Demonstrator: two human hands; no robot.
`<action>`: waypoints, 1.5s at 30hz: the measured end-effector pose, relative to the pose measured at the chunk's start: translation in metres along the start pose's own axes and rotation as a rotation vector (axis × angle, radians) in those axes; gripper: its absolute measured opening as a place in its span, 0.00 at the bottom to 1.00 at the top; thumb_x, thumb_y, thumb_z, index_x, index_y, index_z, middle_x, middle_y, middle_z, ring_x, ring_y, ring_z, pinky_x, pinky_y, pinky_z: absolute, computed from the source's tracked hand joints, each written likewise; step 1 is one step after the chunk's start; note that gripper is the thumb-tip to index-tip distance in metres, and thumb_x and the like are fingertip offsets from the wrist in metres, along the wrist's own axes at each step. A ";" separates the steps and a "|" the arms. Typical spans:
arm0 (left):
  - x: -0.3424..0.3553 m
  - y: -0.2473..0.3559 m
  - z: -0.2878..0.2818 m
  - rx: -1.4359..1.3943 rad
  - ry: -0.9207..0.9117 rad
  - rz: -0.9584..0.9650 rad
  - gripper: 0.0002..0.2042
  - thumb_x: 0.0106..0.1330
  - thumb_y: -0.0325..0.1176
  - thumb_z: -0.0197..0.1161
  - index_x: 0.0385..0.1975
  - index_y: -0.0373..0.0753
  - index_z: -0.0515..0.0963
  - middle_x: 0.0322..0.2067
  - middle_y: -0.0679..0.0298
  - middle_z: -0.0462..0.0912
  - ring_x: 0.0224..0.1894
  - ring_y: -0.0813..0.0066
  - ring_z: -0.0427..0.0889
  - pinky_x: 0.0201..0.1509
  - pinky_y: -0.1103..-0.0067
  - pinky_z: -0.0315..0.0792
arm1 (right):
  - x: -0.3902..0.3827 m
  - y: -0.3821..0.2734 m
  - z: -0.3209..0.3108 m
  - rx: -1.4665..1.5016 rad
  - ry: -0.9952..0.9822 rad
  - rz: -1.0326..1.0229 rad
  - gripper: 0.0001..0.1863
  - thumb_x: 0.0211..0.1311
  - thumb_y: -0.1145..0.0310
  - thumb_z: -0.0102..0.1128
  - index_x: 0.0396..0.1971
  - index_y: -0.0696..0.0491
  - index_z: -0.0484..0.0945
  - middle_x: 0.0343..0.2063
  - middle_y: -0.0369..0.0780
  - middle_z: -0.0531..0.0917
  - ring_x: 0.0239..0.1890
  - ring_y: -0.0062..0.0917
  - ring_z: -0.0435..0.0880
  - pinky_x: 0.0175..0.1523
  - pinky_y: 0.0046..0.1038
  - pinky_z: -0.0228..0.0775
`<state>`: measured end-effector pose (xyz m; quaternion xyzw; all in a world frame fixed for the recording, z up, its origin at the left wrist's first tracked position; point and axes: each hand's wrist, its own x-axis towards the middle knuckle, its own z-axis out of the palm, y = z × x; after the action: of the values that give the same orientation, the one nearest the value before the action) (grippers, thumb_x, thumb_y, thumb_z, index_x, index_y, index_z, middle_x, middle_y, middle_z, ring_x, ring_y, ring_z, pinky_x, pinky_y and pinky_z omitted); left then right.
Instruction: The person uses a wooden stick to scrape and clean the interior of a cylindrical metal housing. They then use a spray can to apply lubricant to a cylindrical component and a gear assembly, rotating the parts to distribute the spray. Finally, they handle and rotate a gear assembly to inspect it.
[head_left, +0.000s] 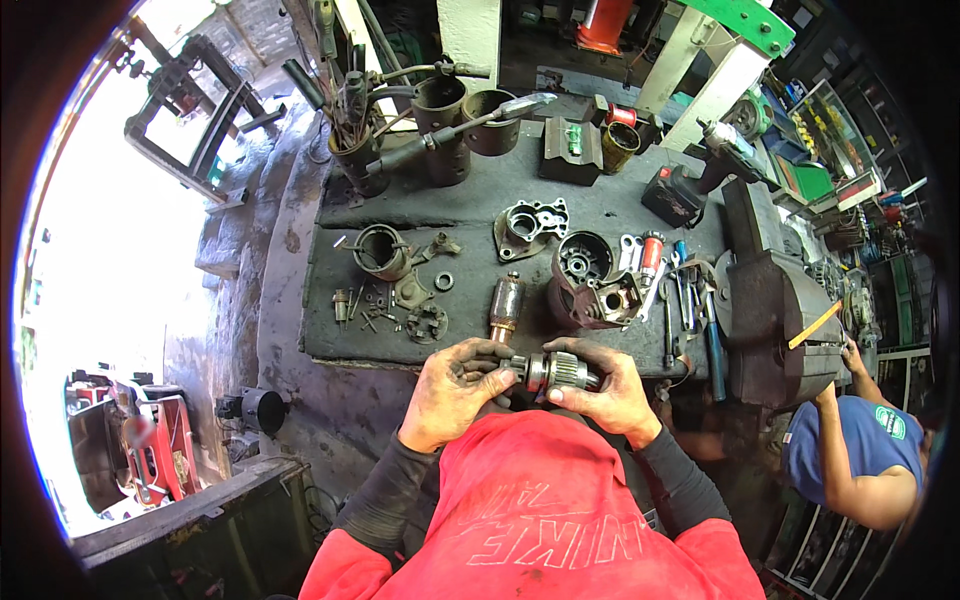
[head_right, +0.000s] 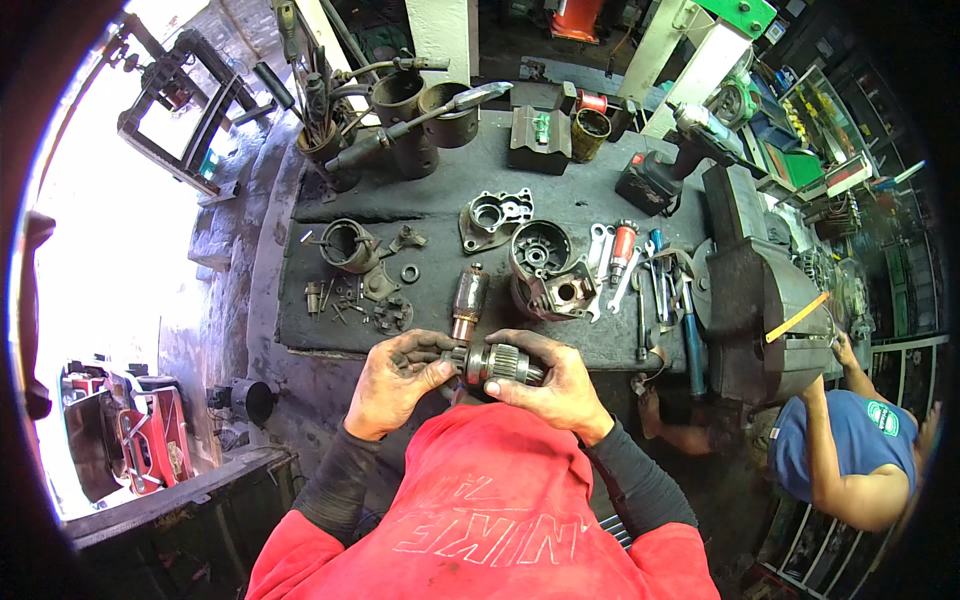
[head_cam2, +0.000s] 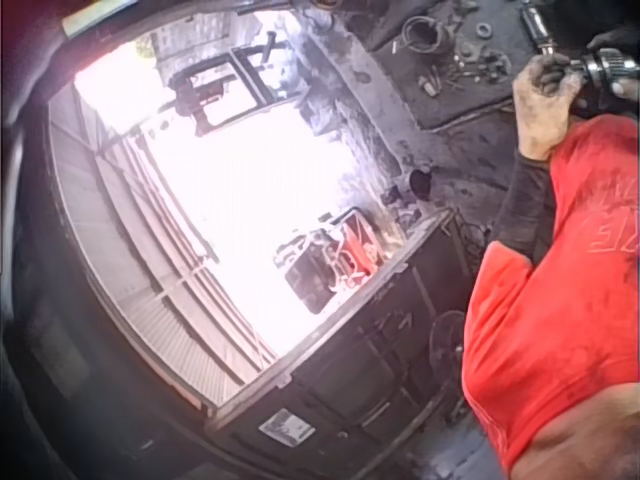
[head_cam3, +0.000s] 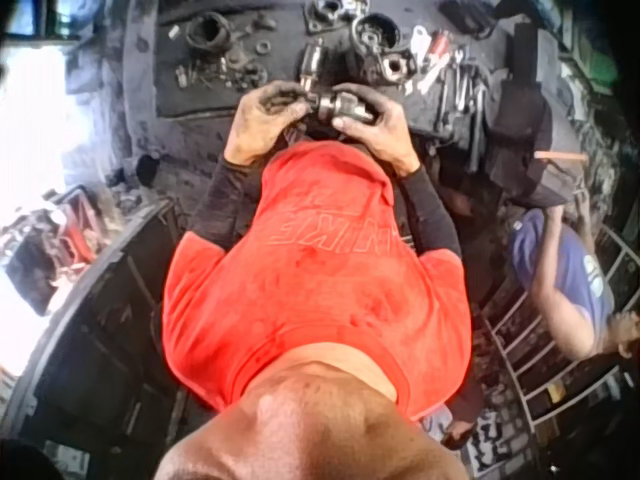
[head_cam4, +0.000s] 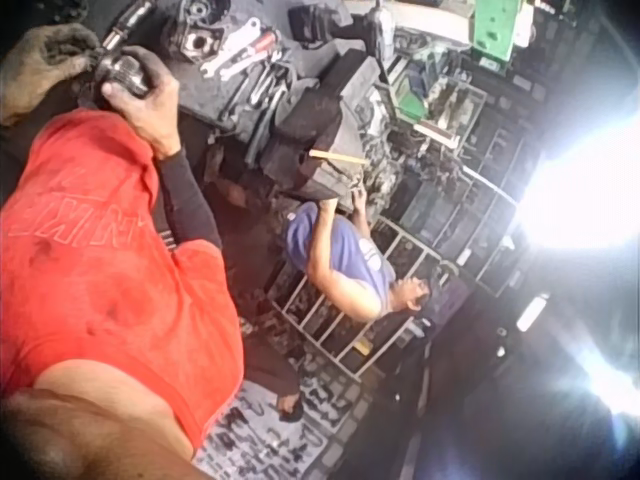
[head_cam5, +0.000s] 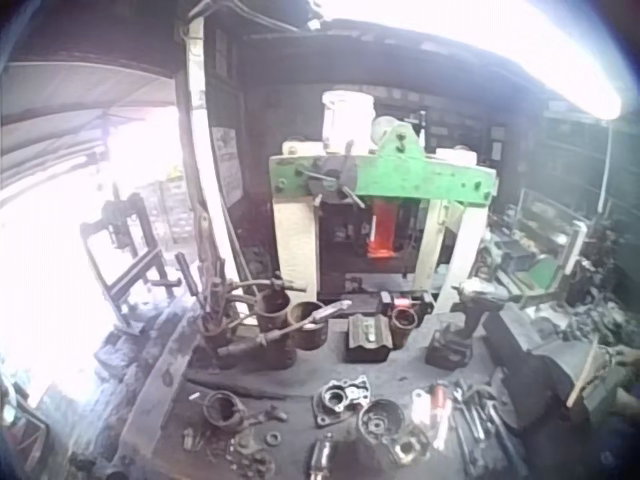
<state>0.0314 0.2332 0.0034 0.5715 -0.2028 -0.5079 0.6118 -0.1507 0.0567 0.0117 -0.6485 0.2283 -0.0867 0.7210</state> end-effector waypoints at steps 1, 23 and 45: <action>0.000 -0.001 0.000 -0.002 -0.016 0.044 0.16 0.71 0.25 0.71 0.55 0.30 0.79 0.45 0.58 0.87 0.44 0.77 0.87 0.51 0.79 0.82 | -0.001 0.000 0.000 -0.009 0.002 0.010 0.31 0.58 0.66 0.81 0.59 0.60 0.81 0.47 0.39 0.87 0.49 0.20 0.84 0.57 0.26 0.78; -0.003 -0.043 -0.026 -0.096 -0.080 0.021 0.20 0.70 0.24 0.69 0.61 0.30 0.77 0.52 0.59 0.84 0.54 0.74 0.83 0.59 0.76 0.79 | 0.023 0.019 0.022 -0.149 0.023 0.052 0.29 0.52 0.65 0.84 0.54 0.58 0.82 0.39 0.37 0.87 0.42 0.19 0.83 0.49 0.26 0.79; 0.022 -0.112 -0.136 0.636 0.839 0.155 0.31 0.48 0.32 0.84 0.54 0.33 0.79 0.46 0.51 0.89 0.47 0.60 0.89 0.56 0.70 0.80 | 0.070 0.064 0.064 -0.144 0.029 0.176 0.31 0.67 0.61 0.74 0.64 0.61 0.77 0.45 0.42 0.87 0.40 0.20 0.85 0.43 0.27 0.81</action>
<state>0.1098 0.3003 -0.1412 0.8662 -0.1259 -0.1024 0.4726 -0.0717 0.0939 -0.0619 -0.6746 0.3004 -0.0156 0.6741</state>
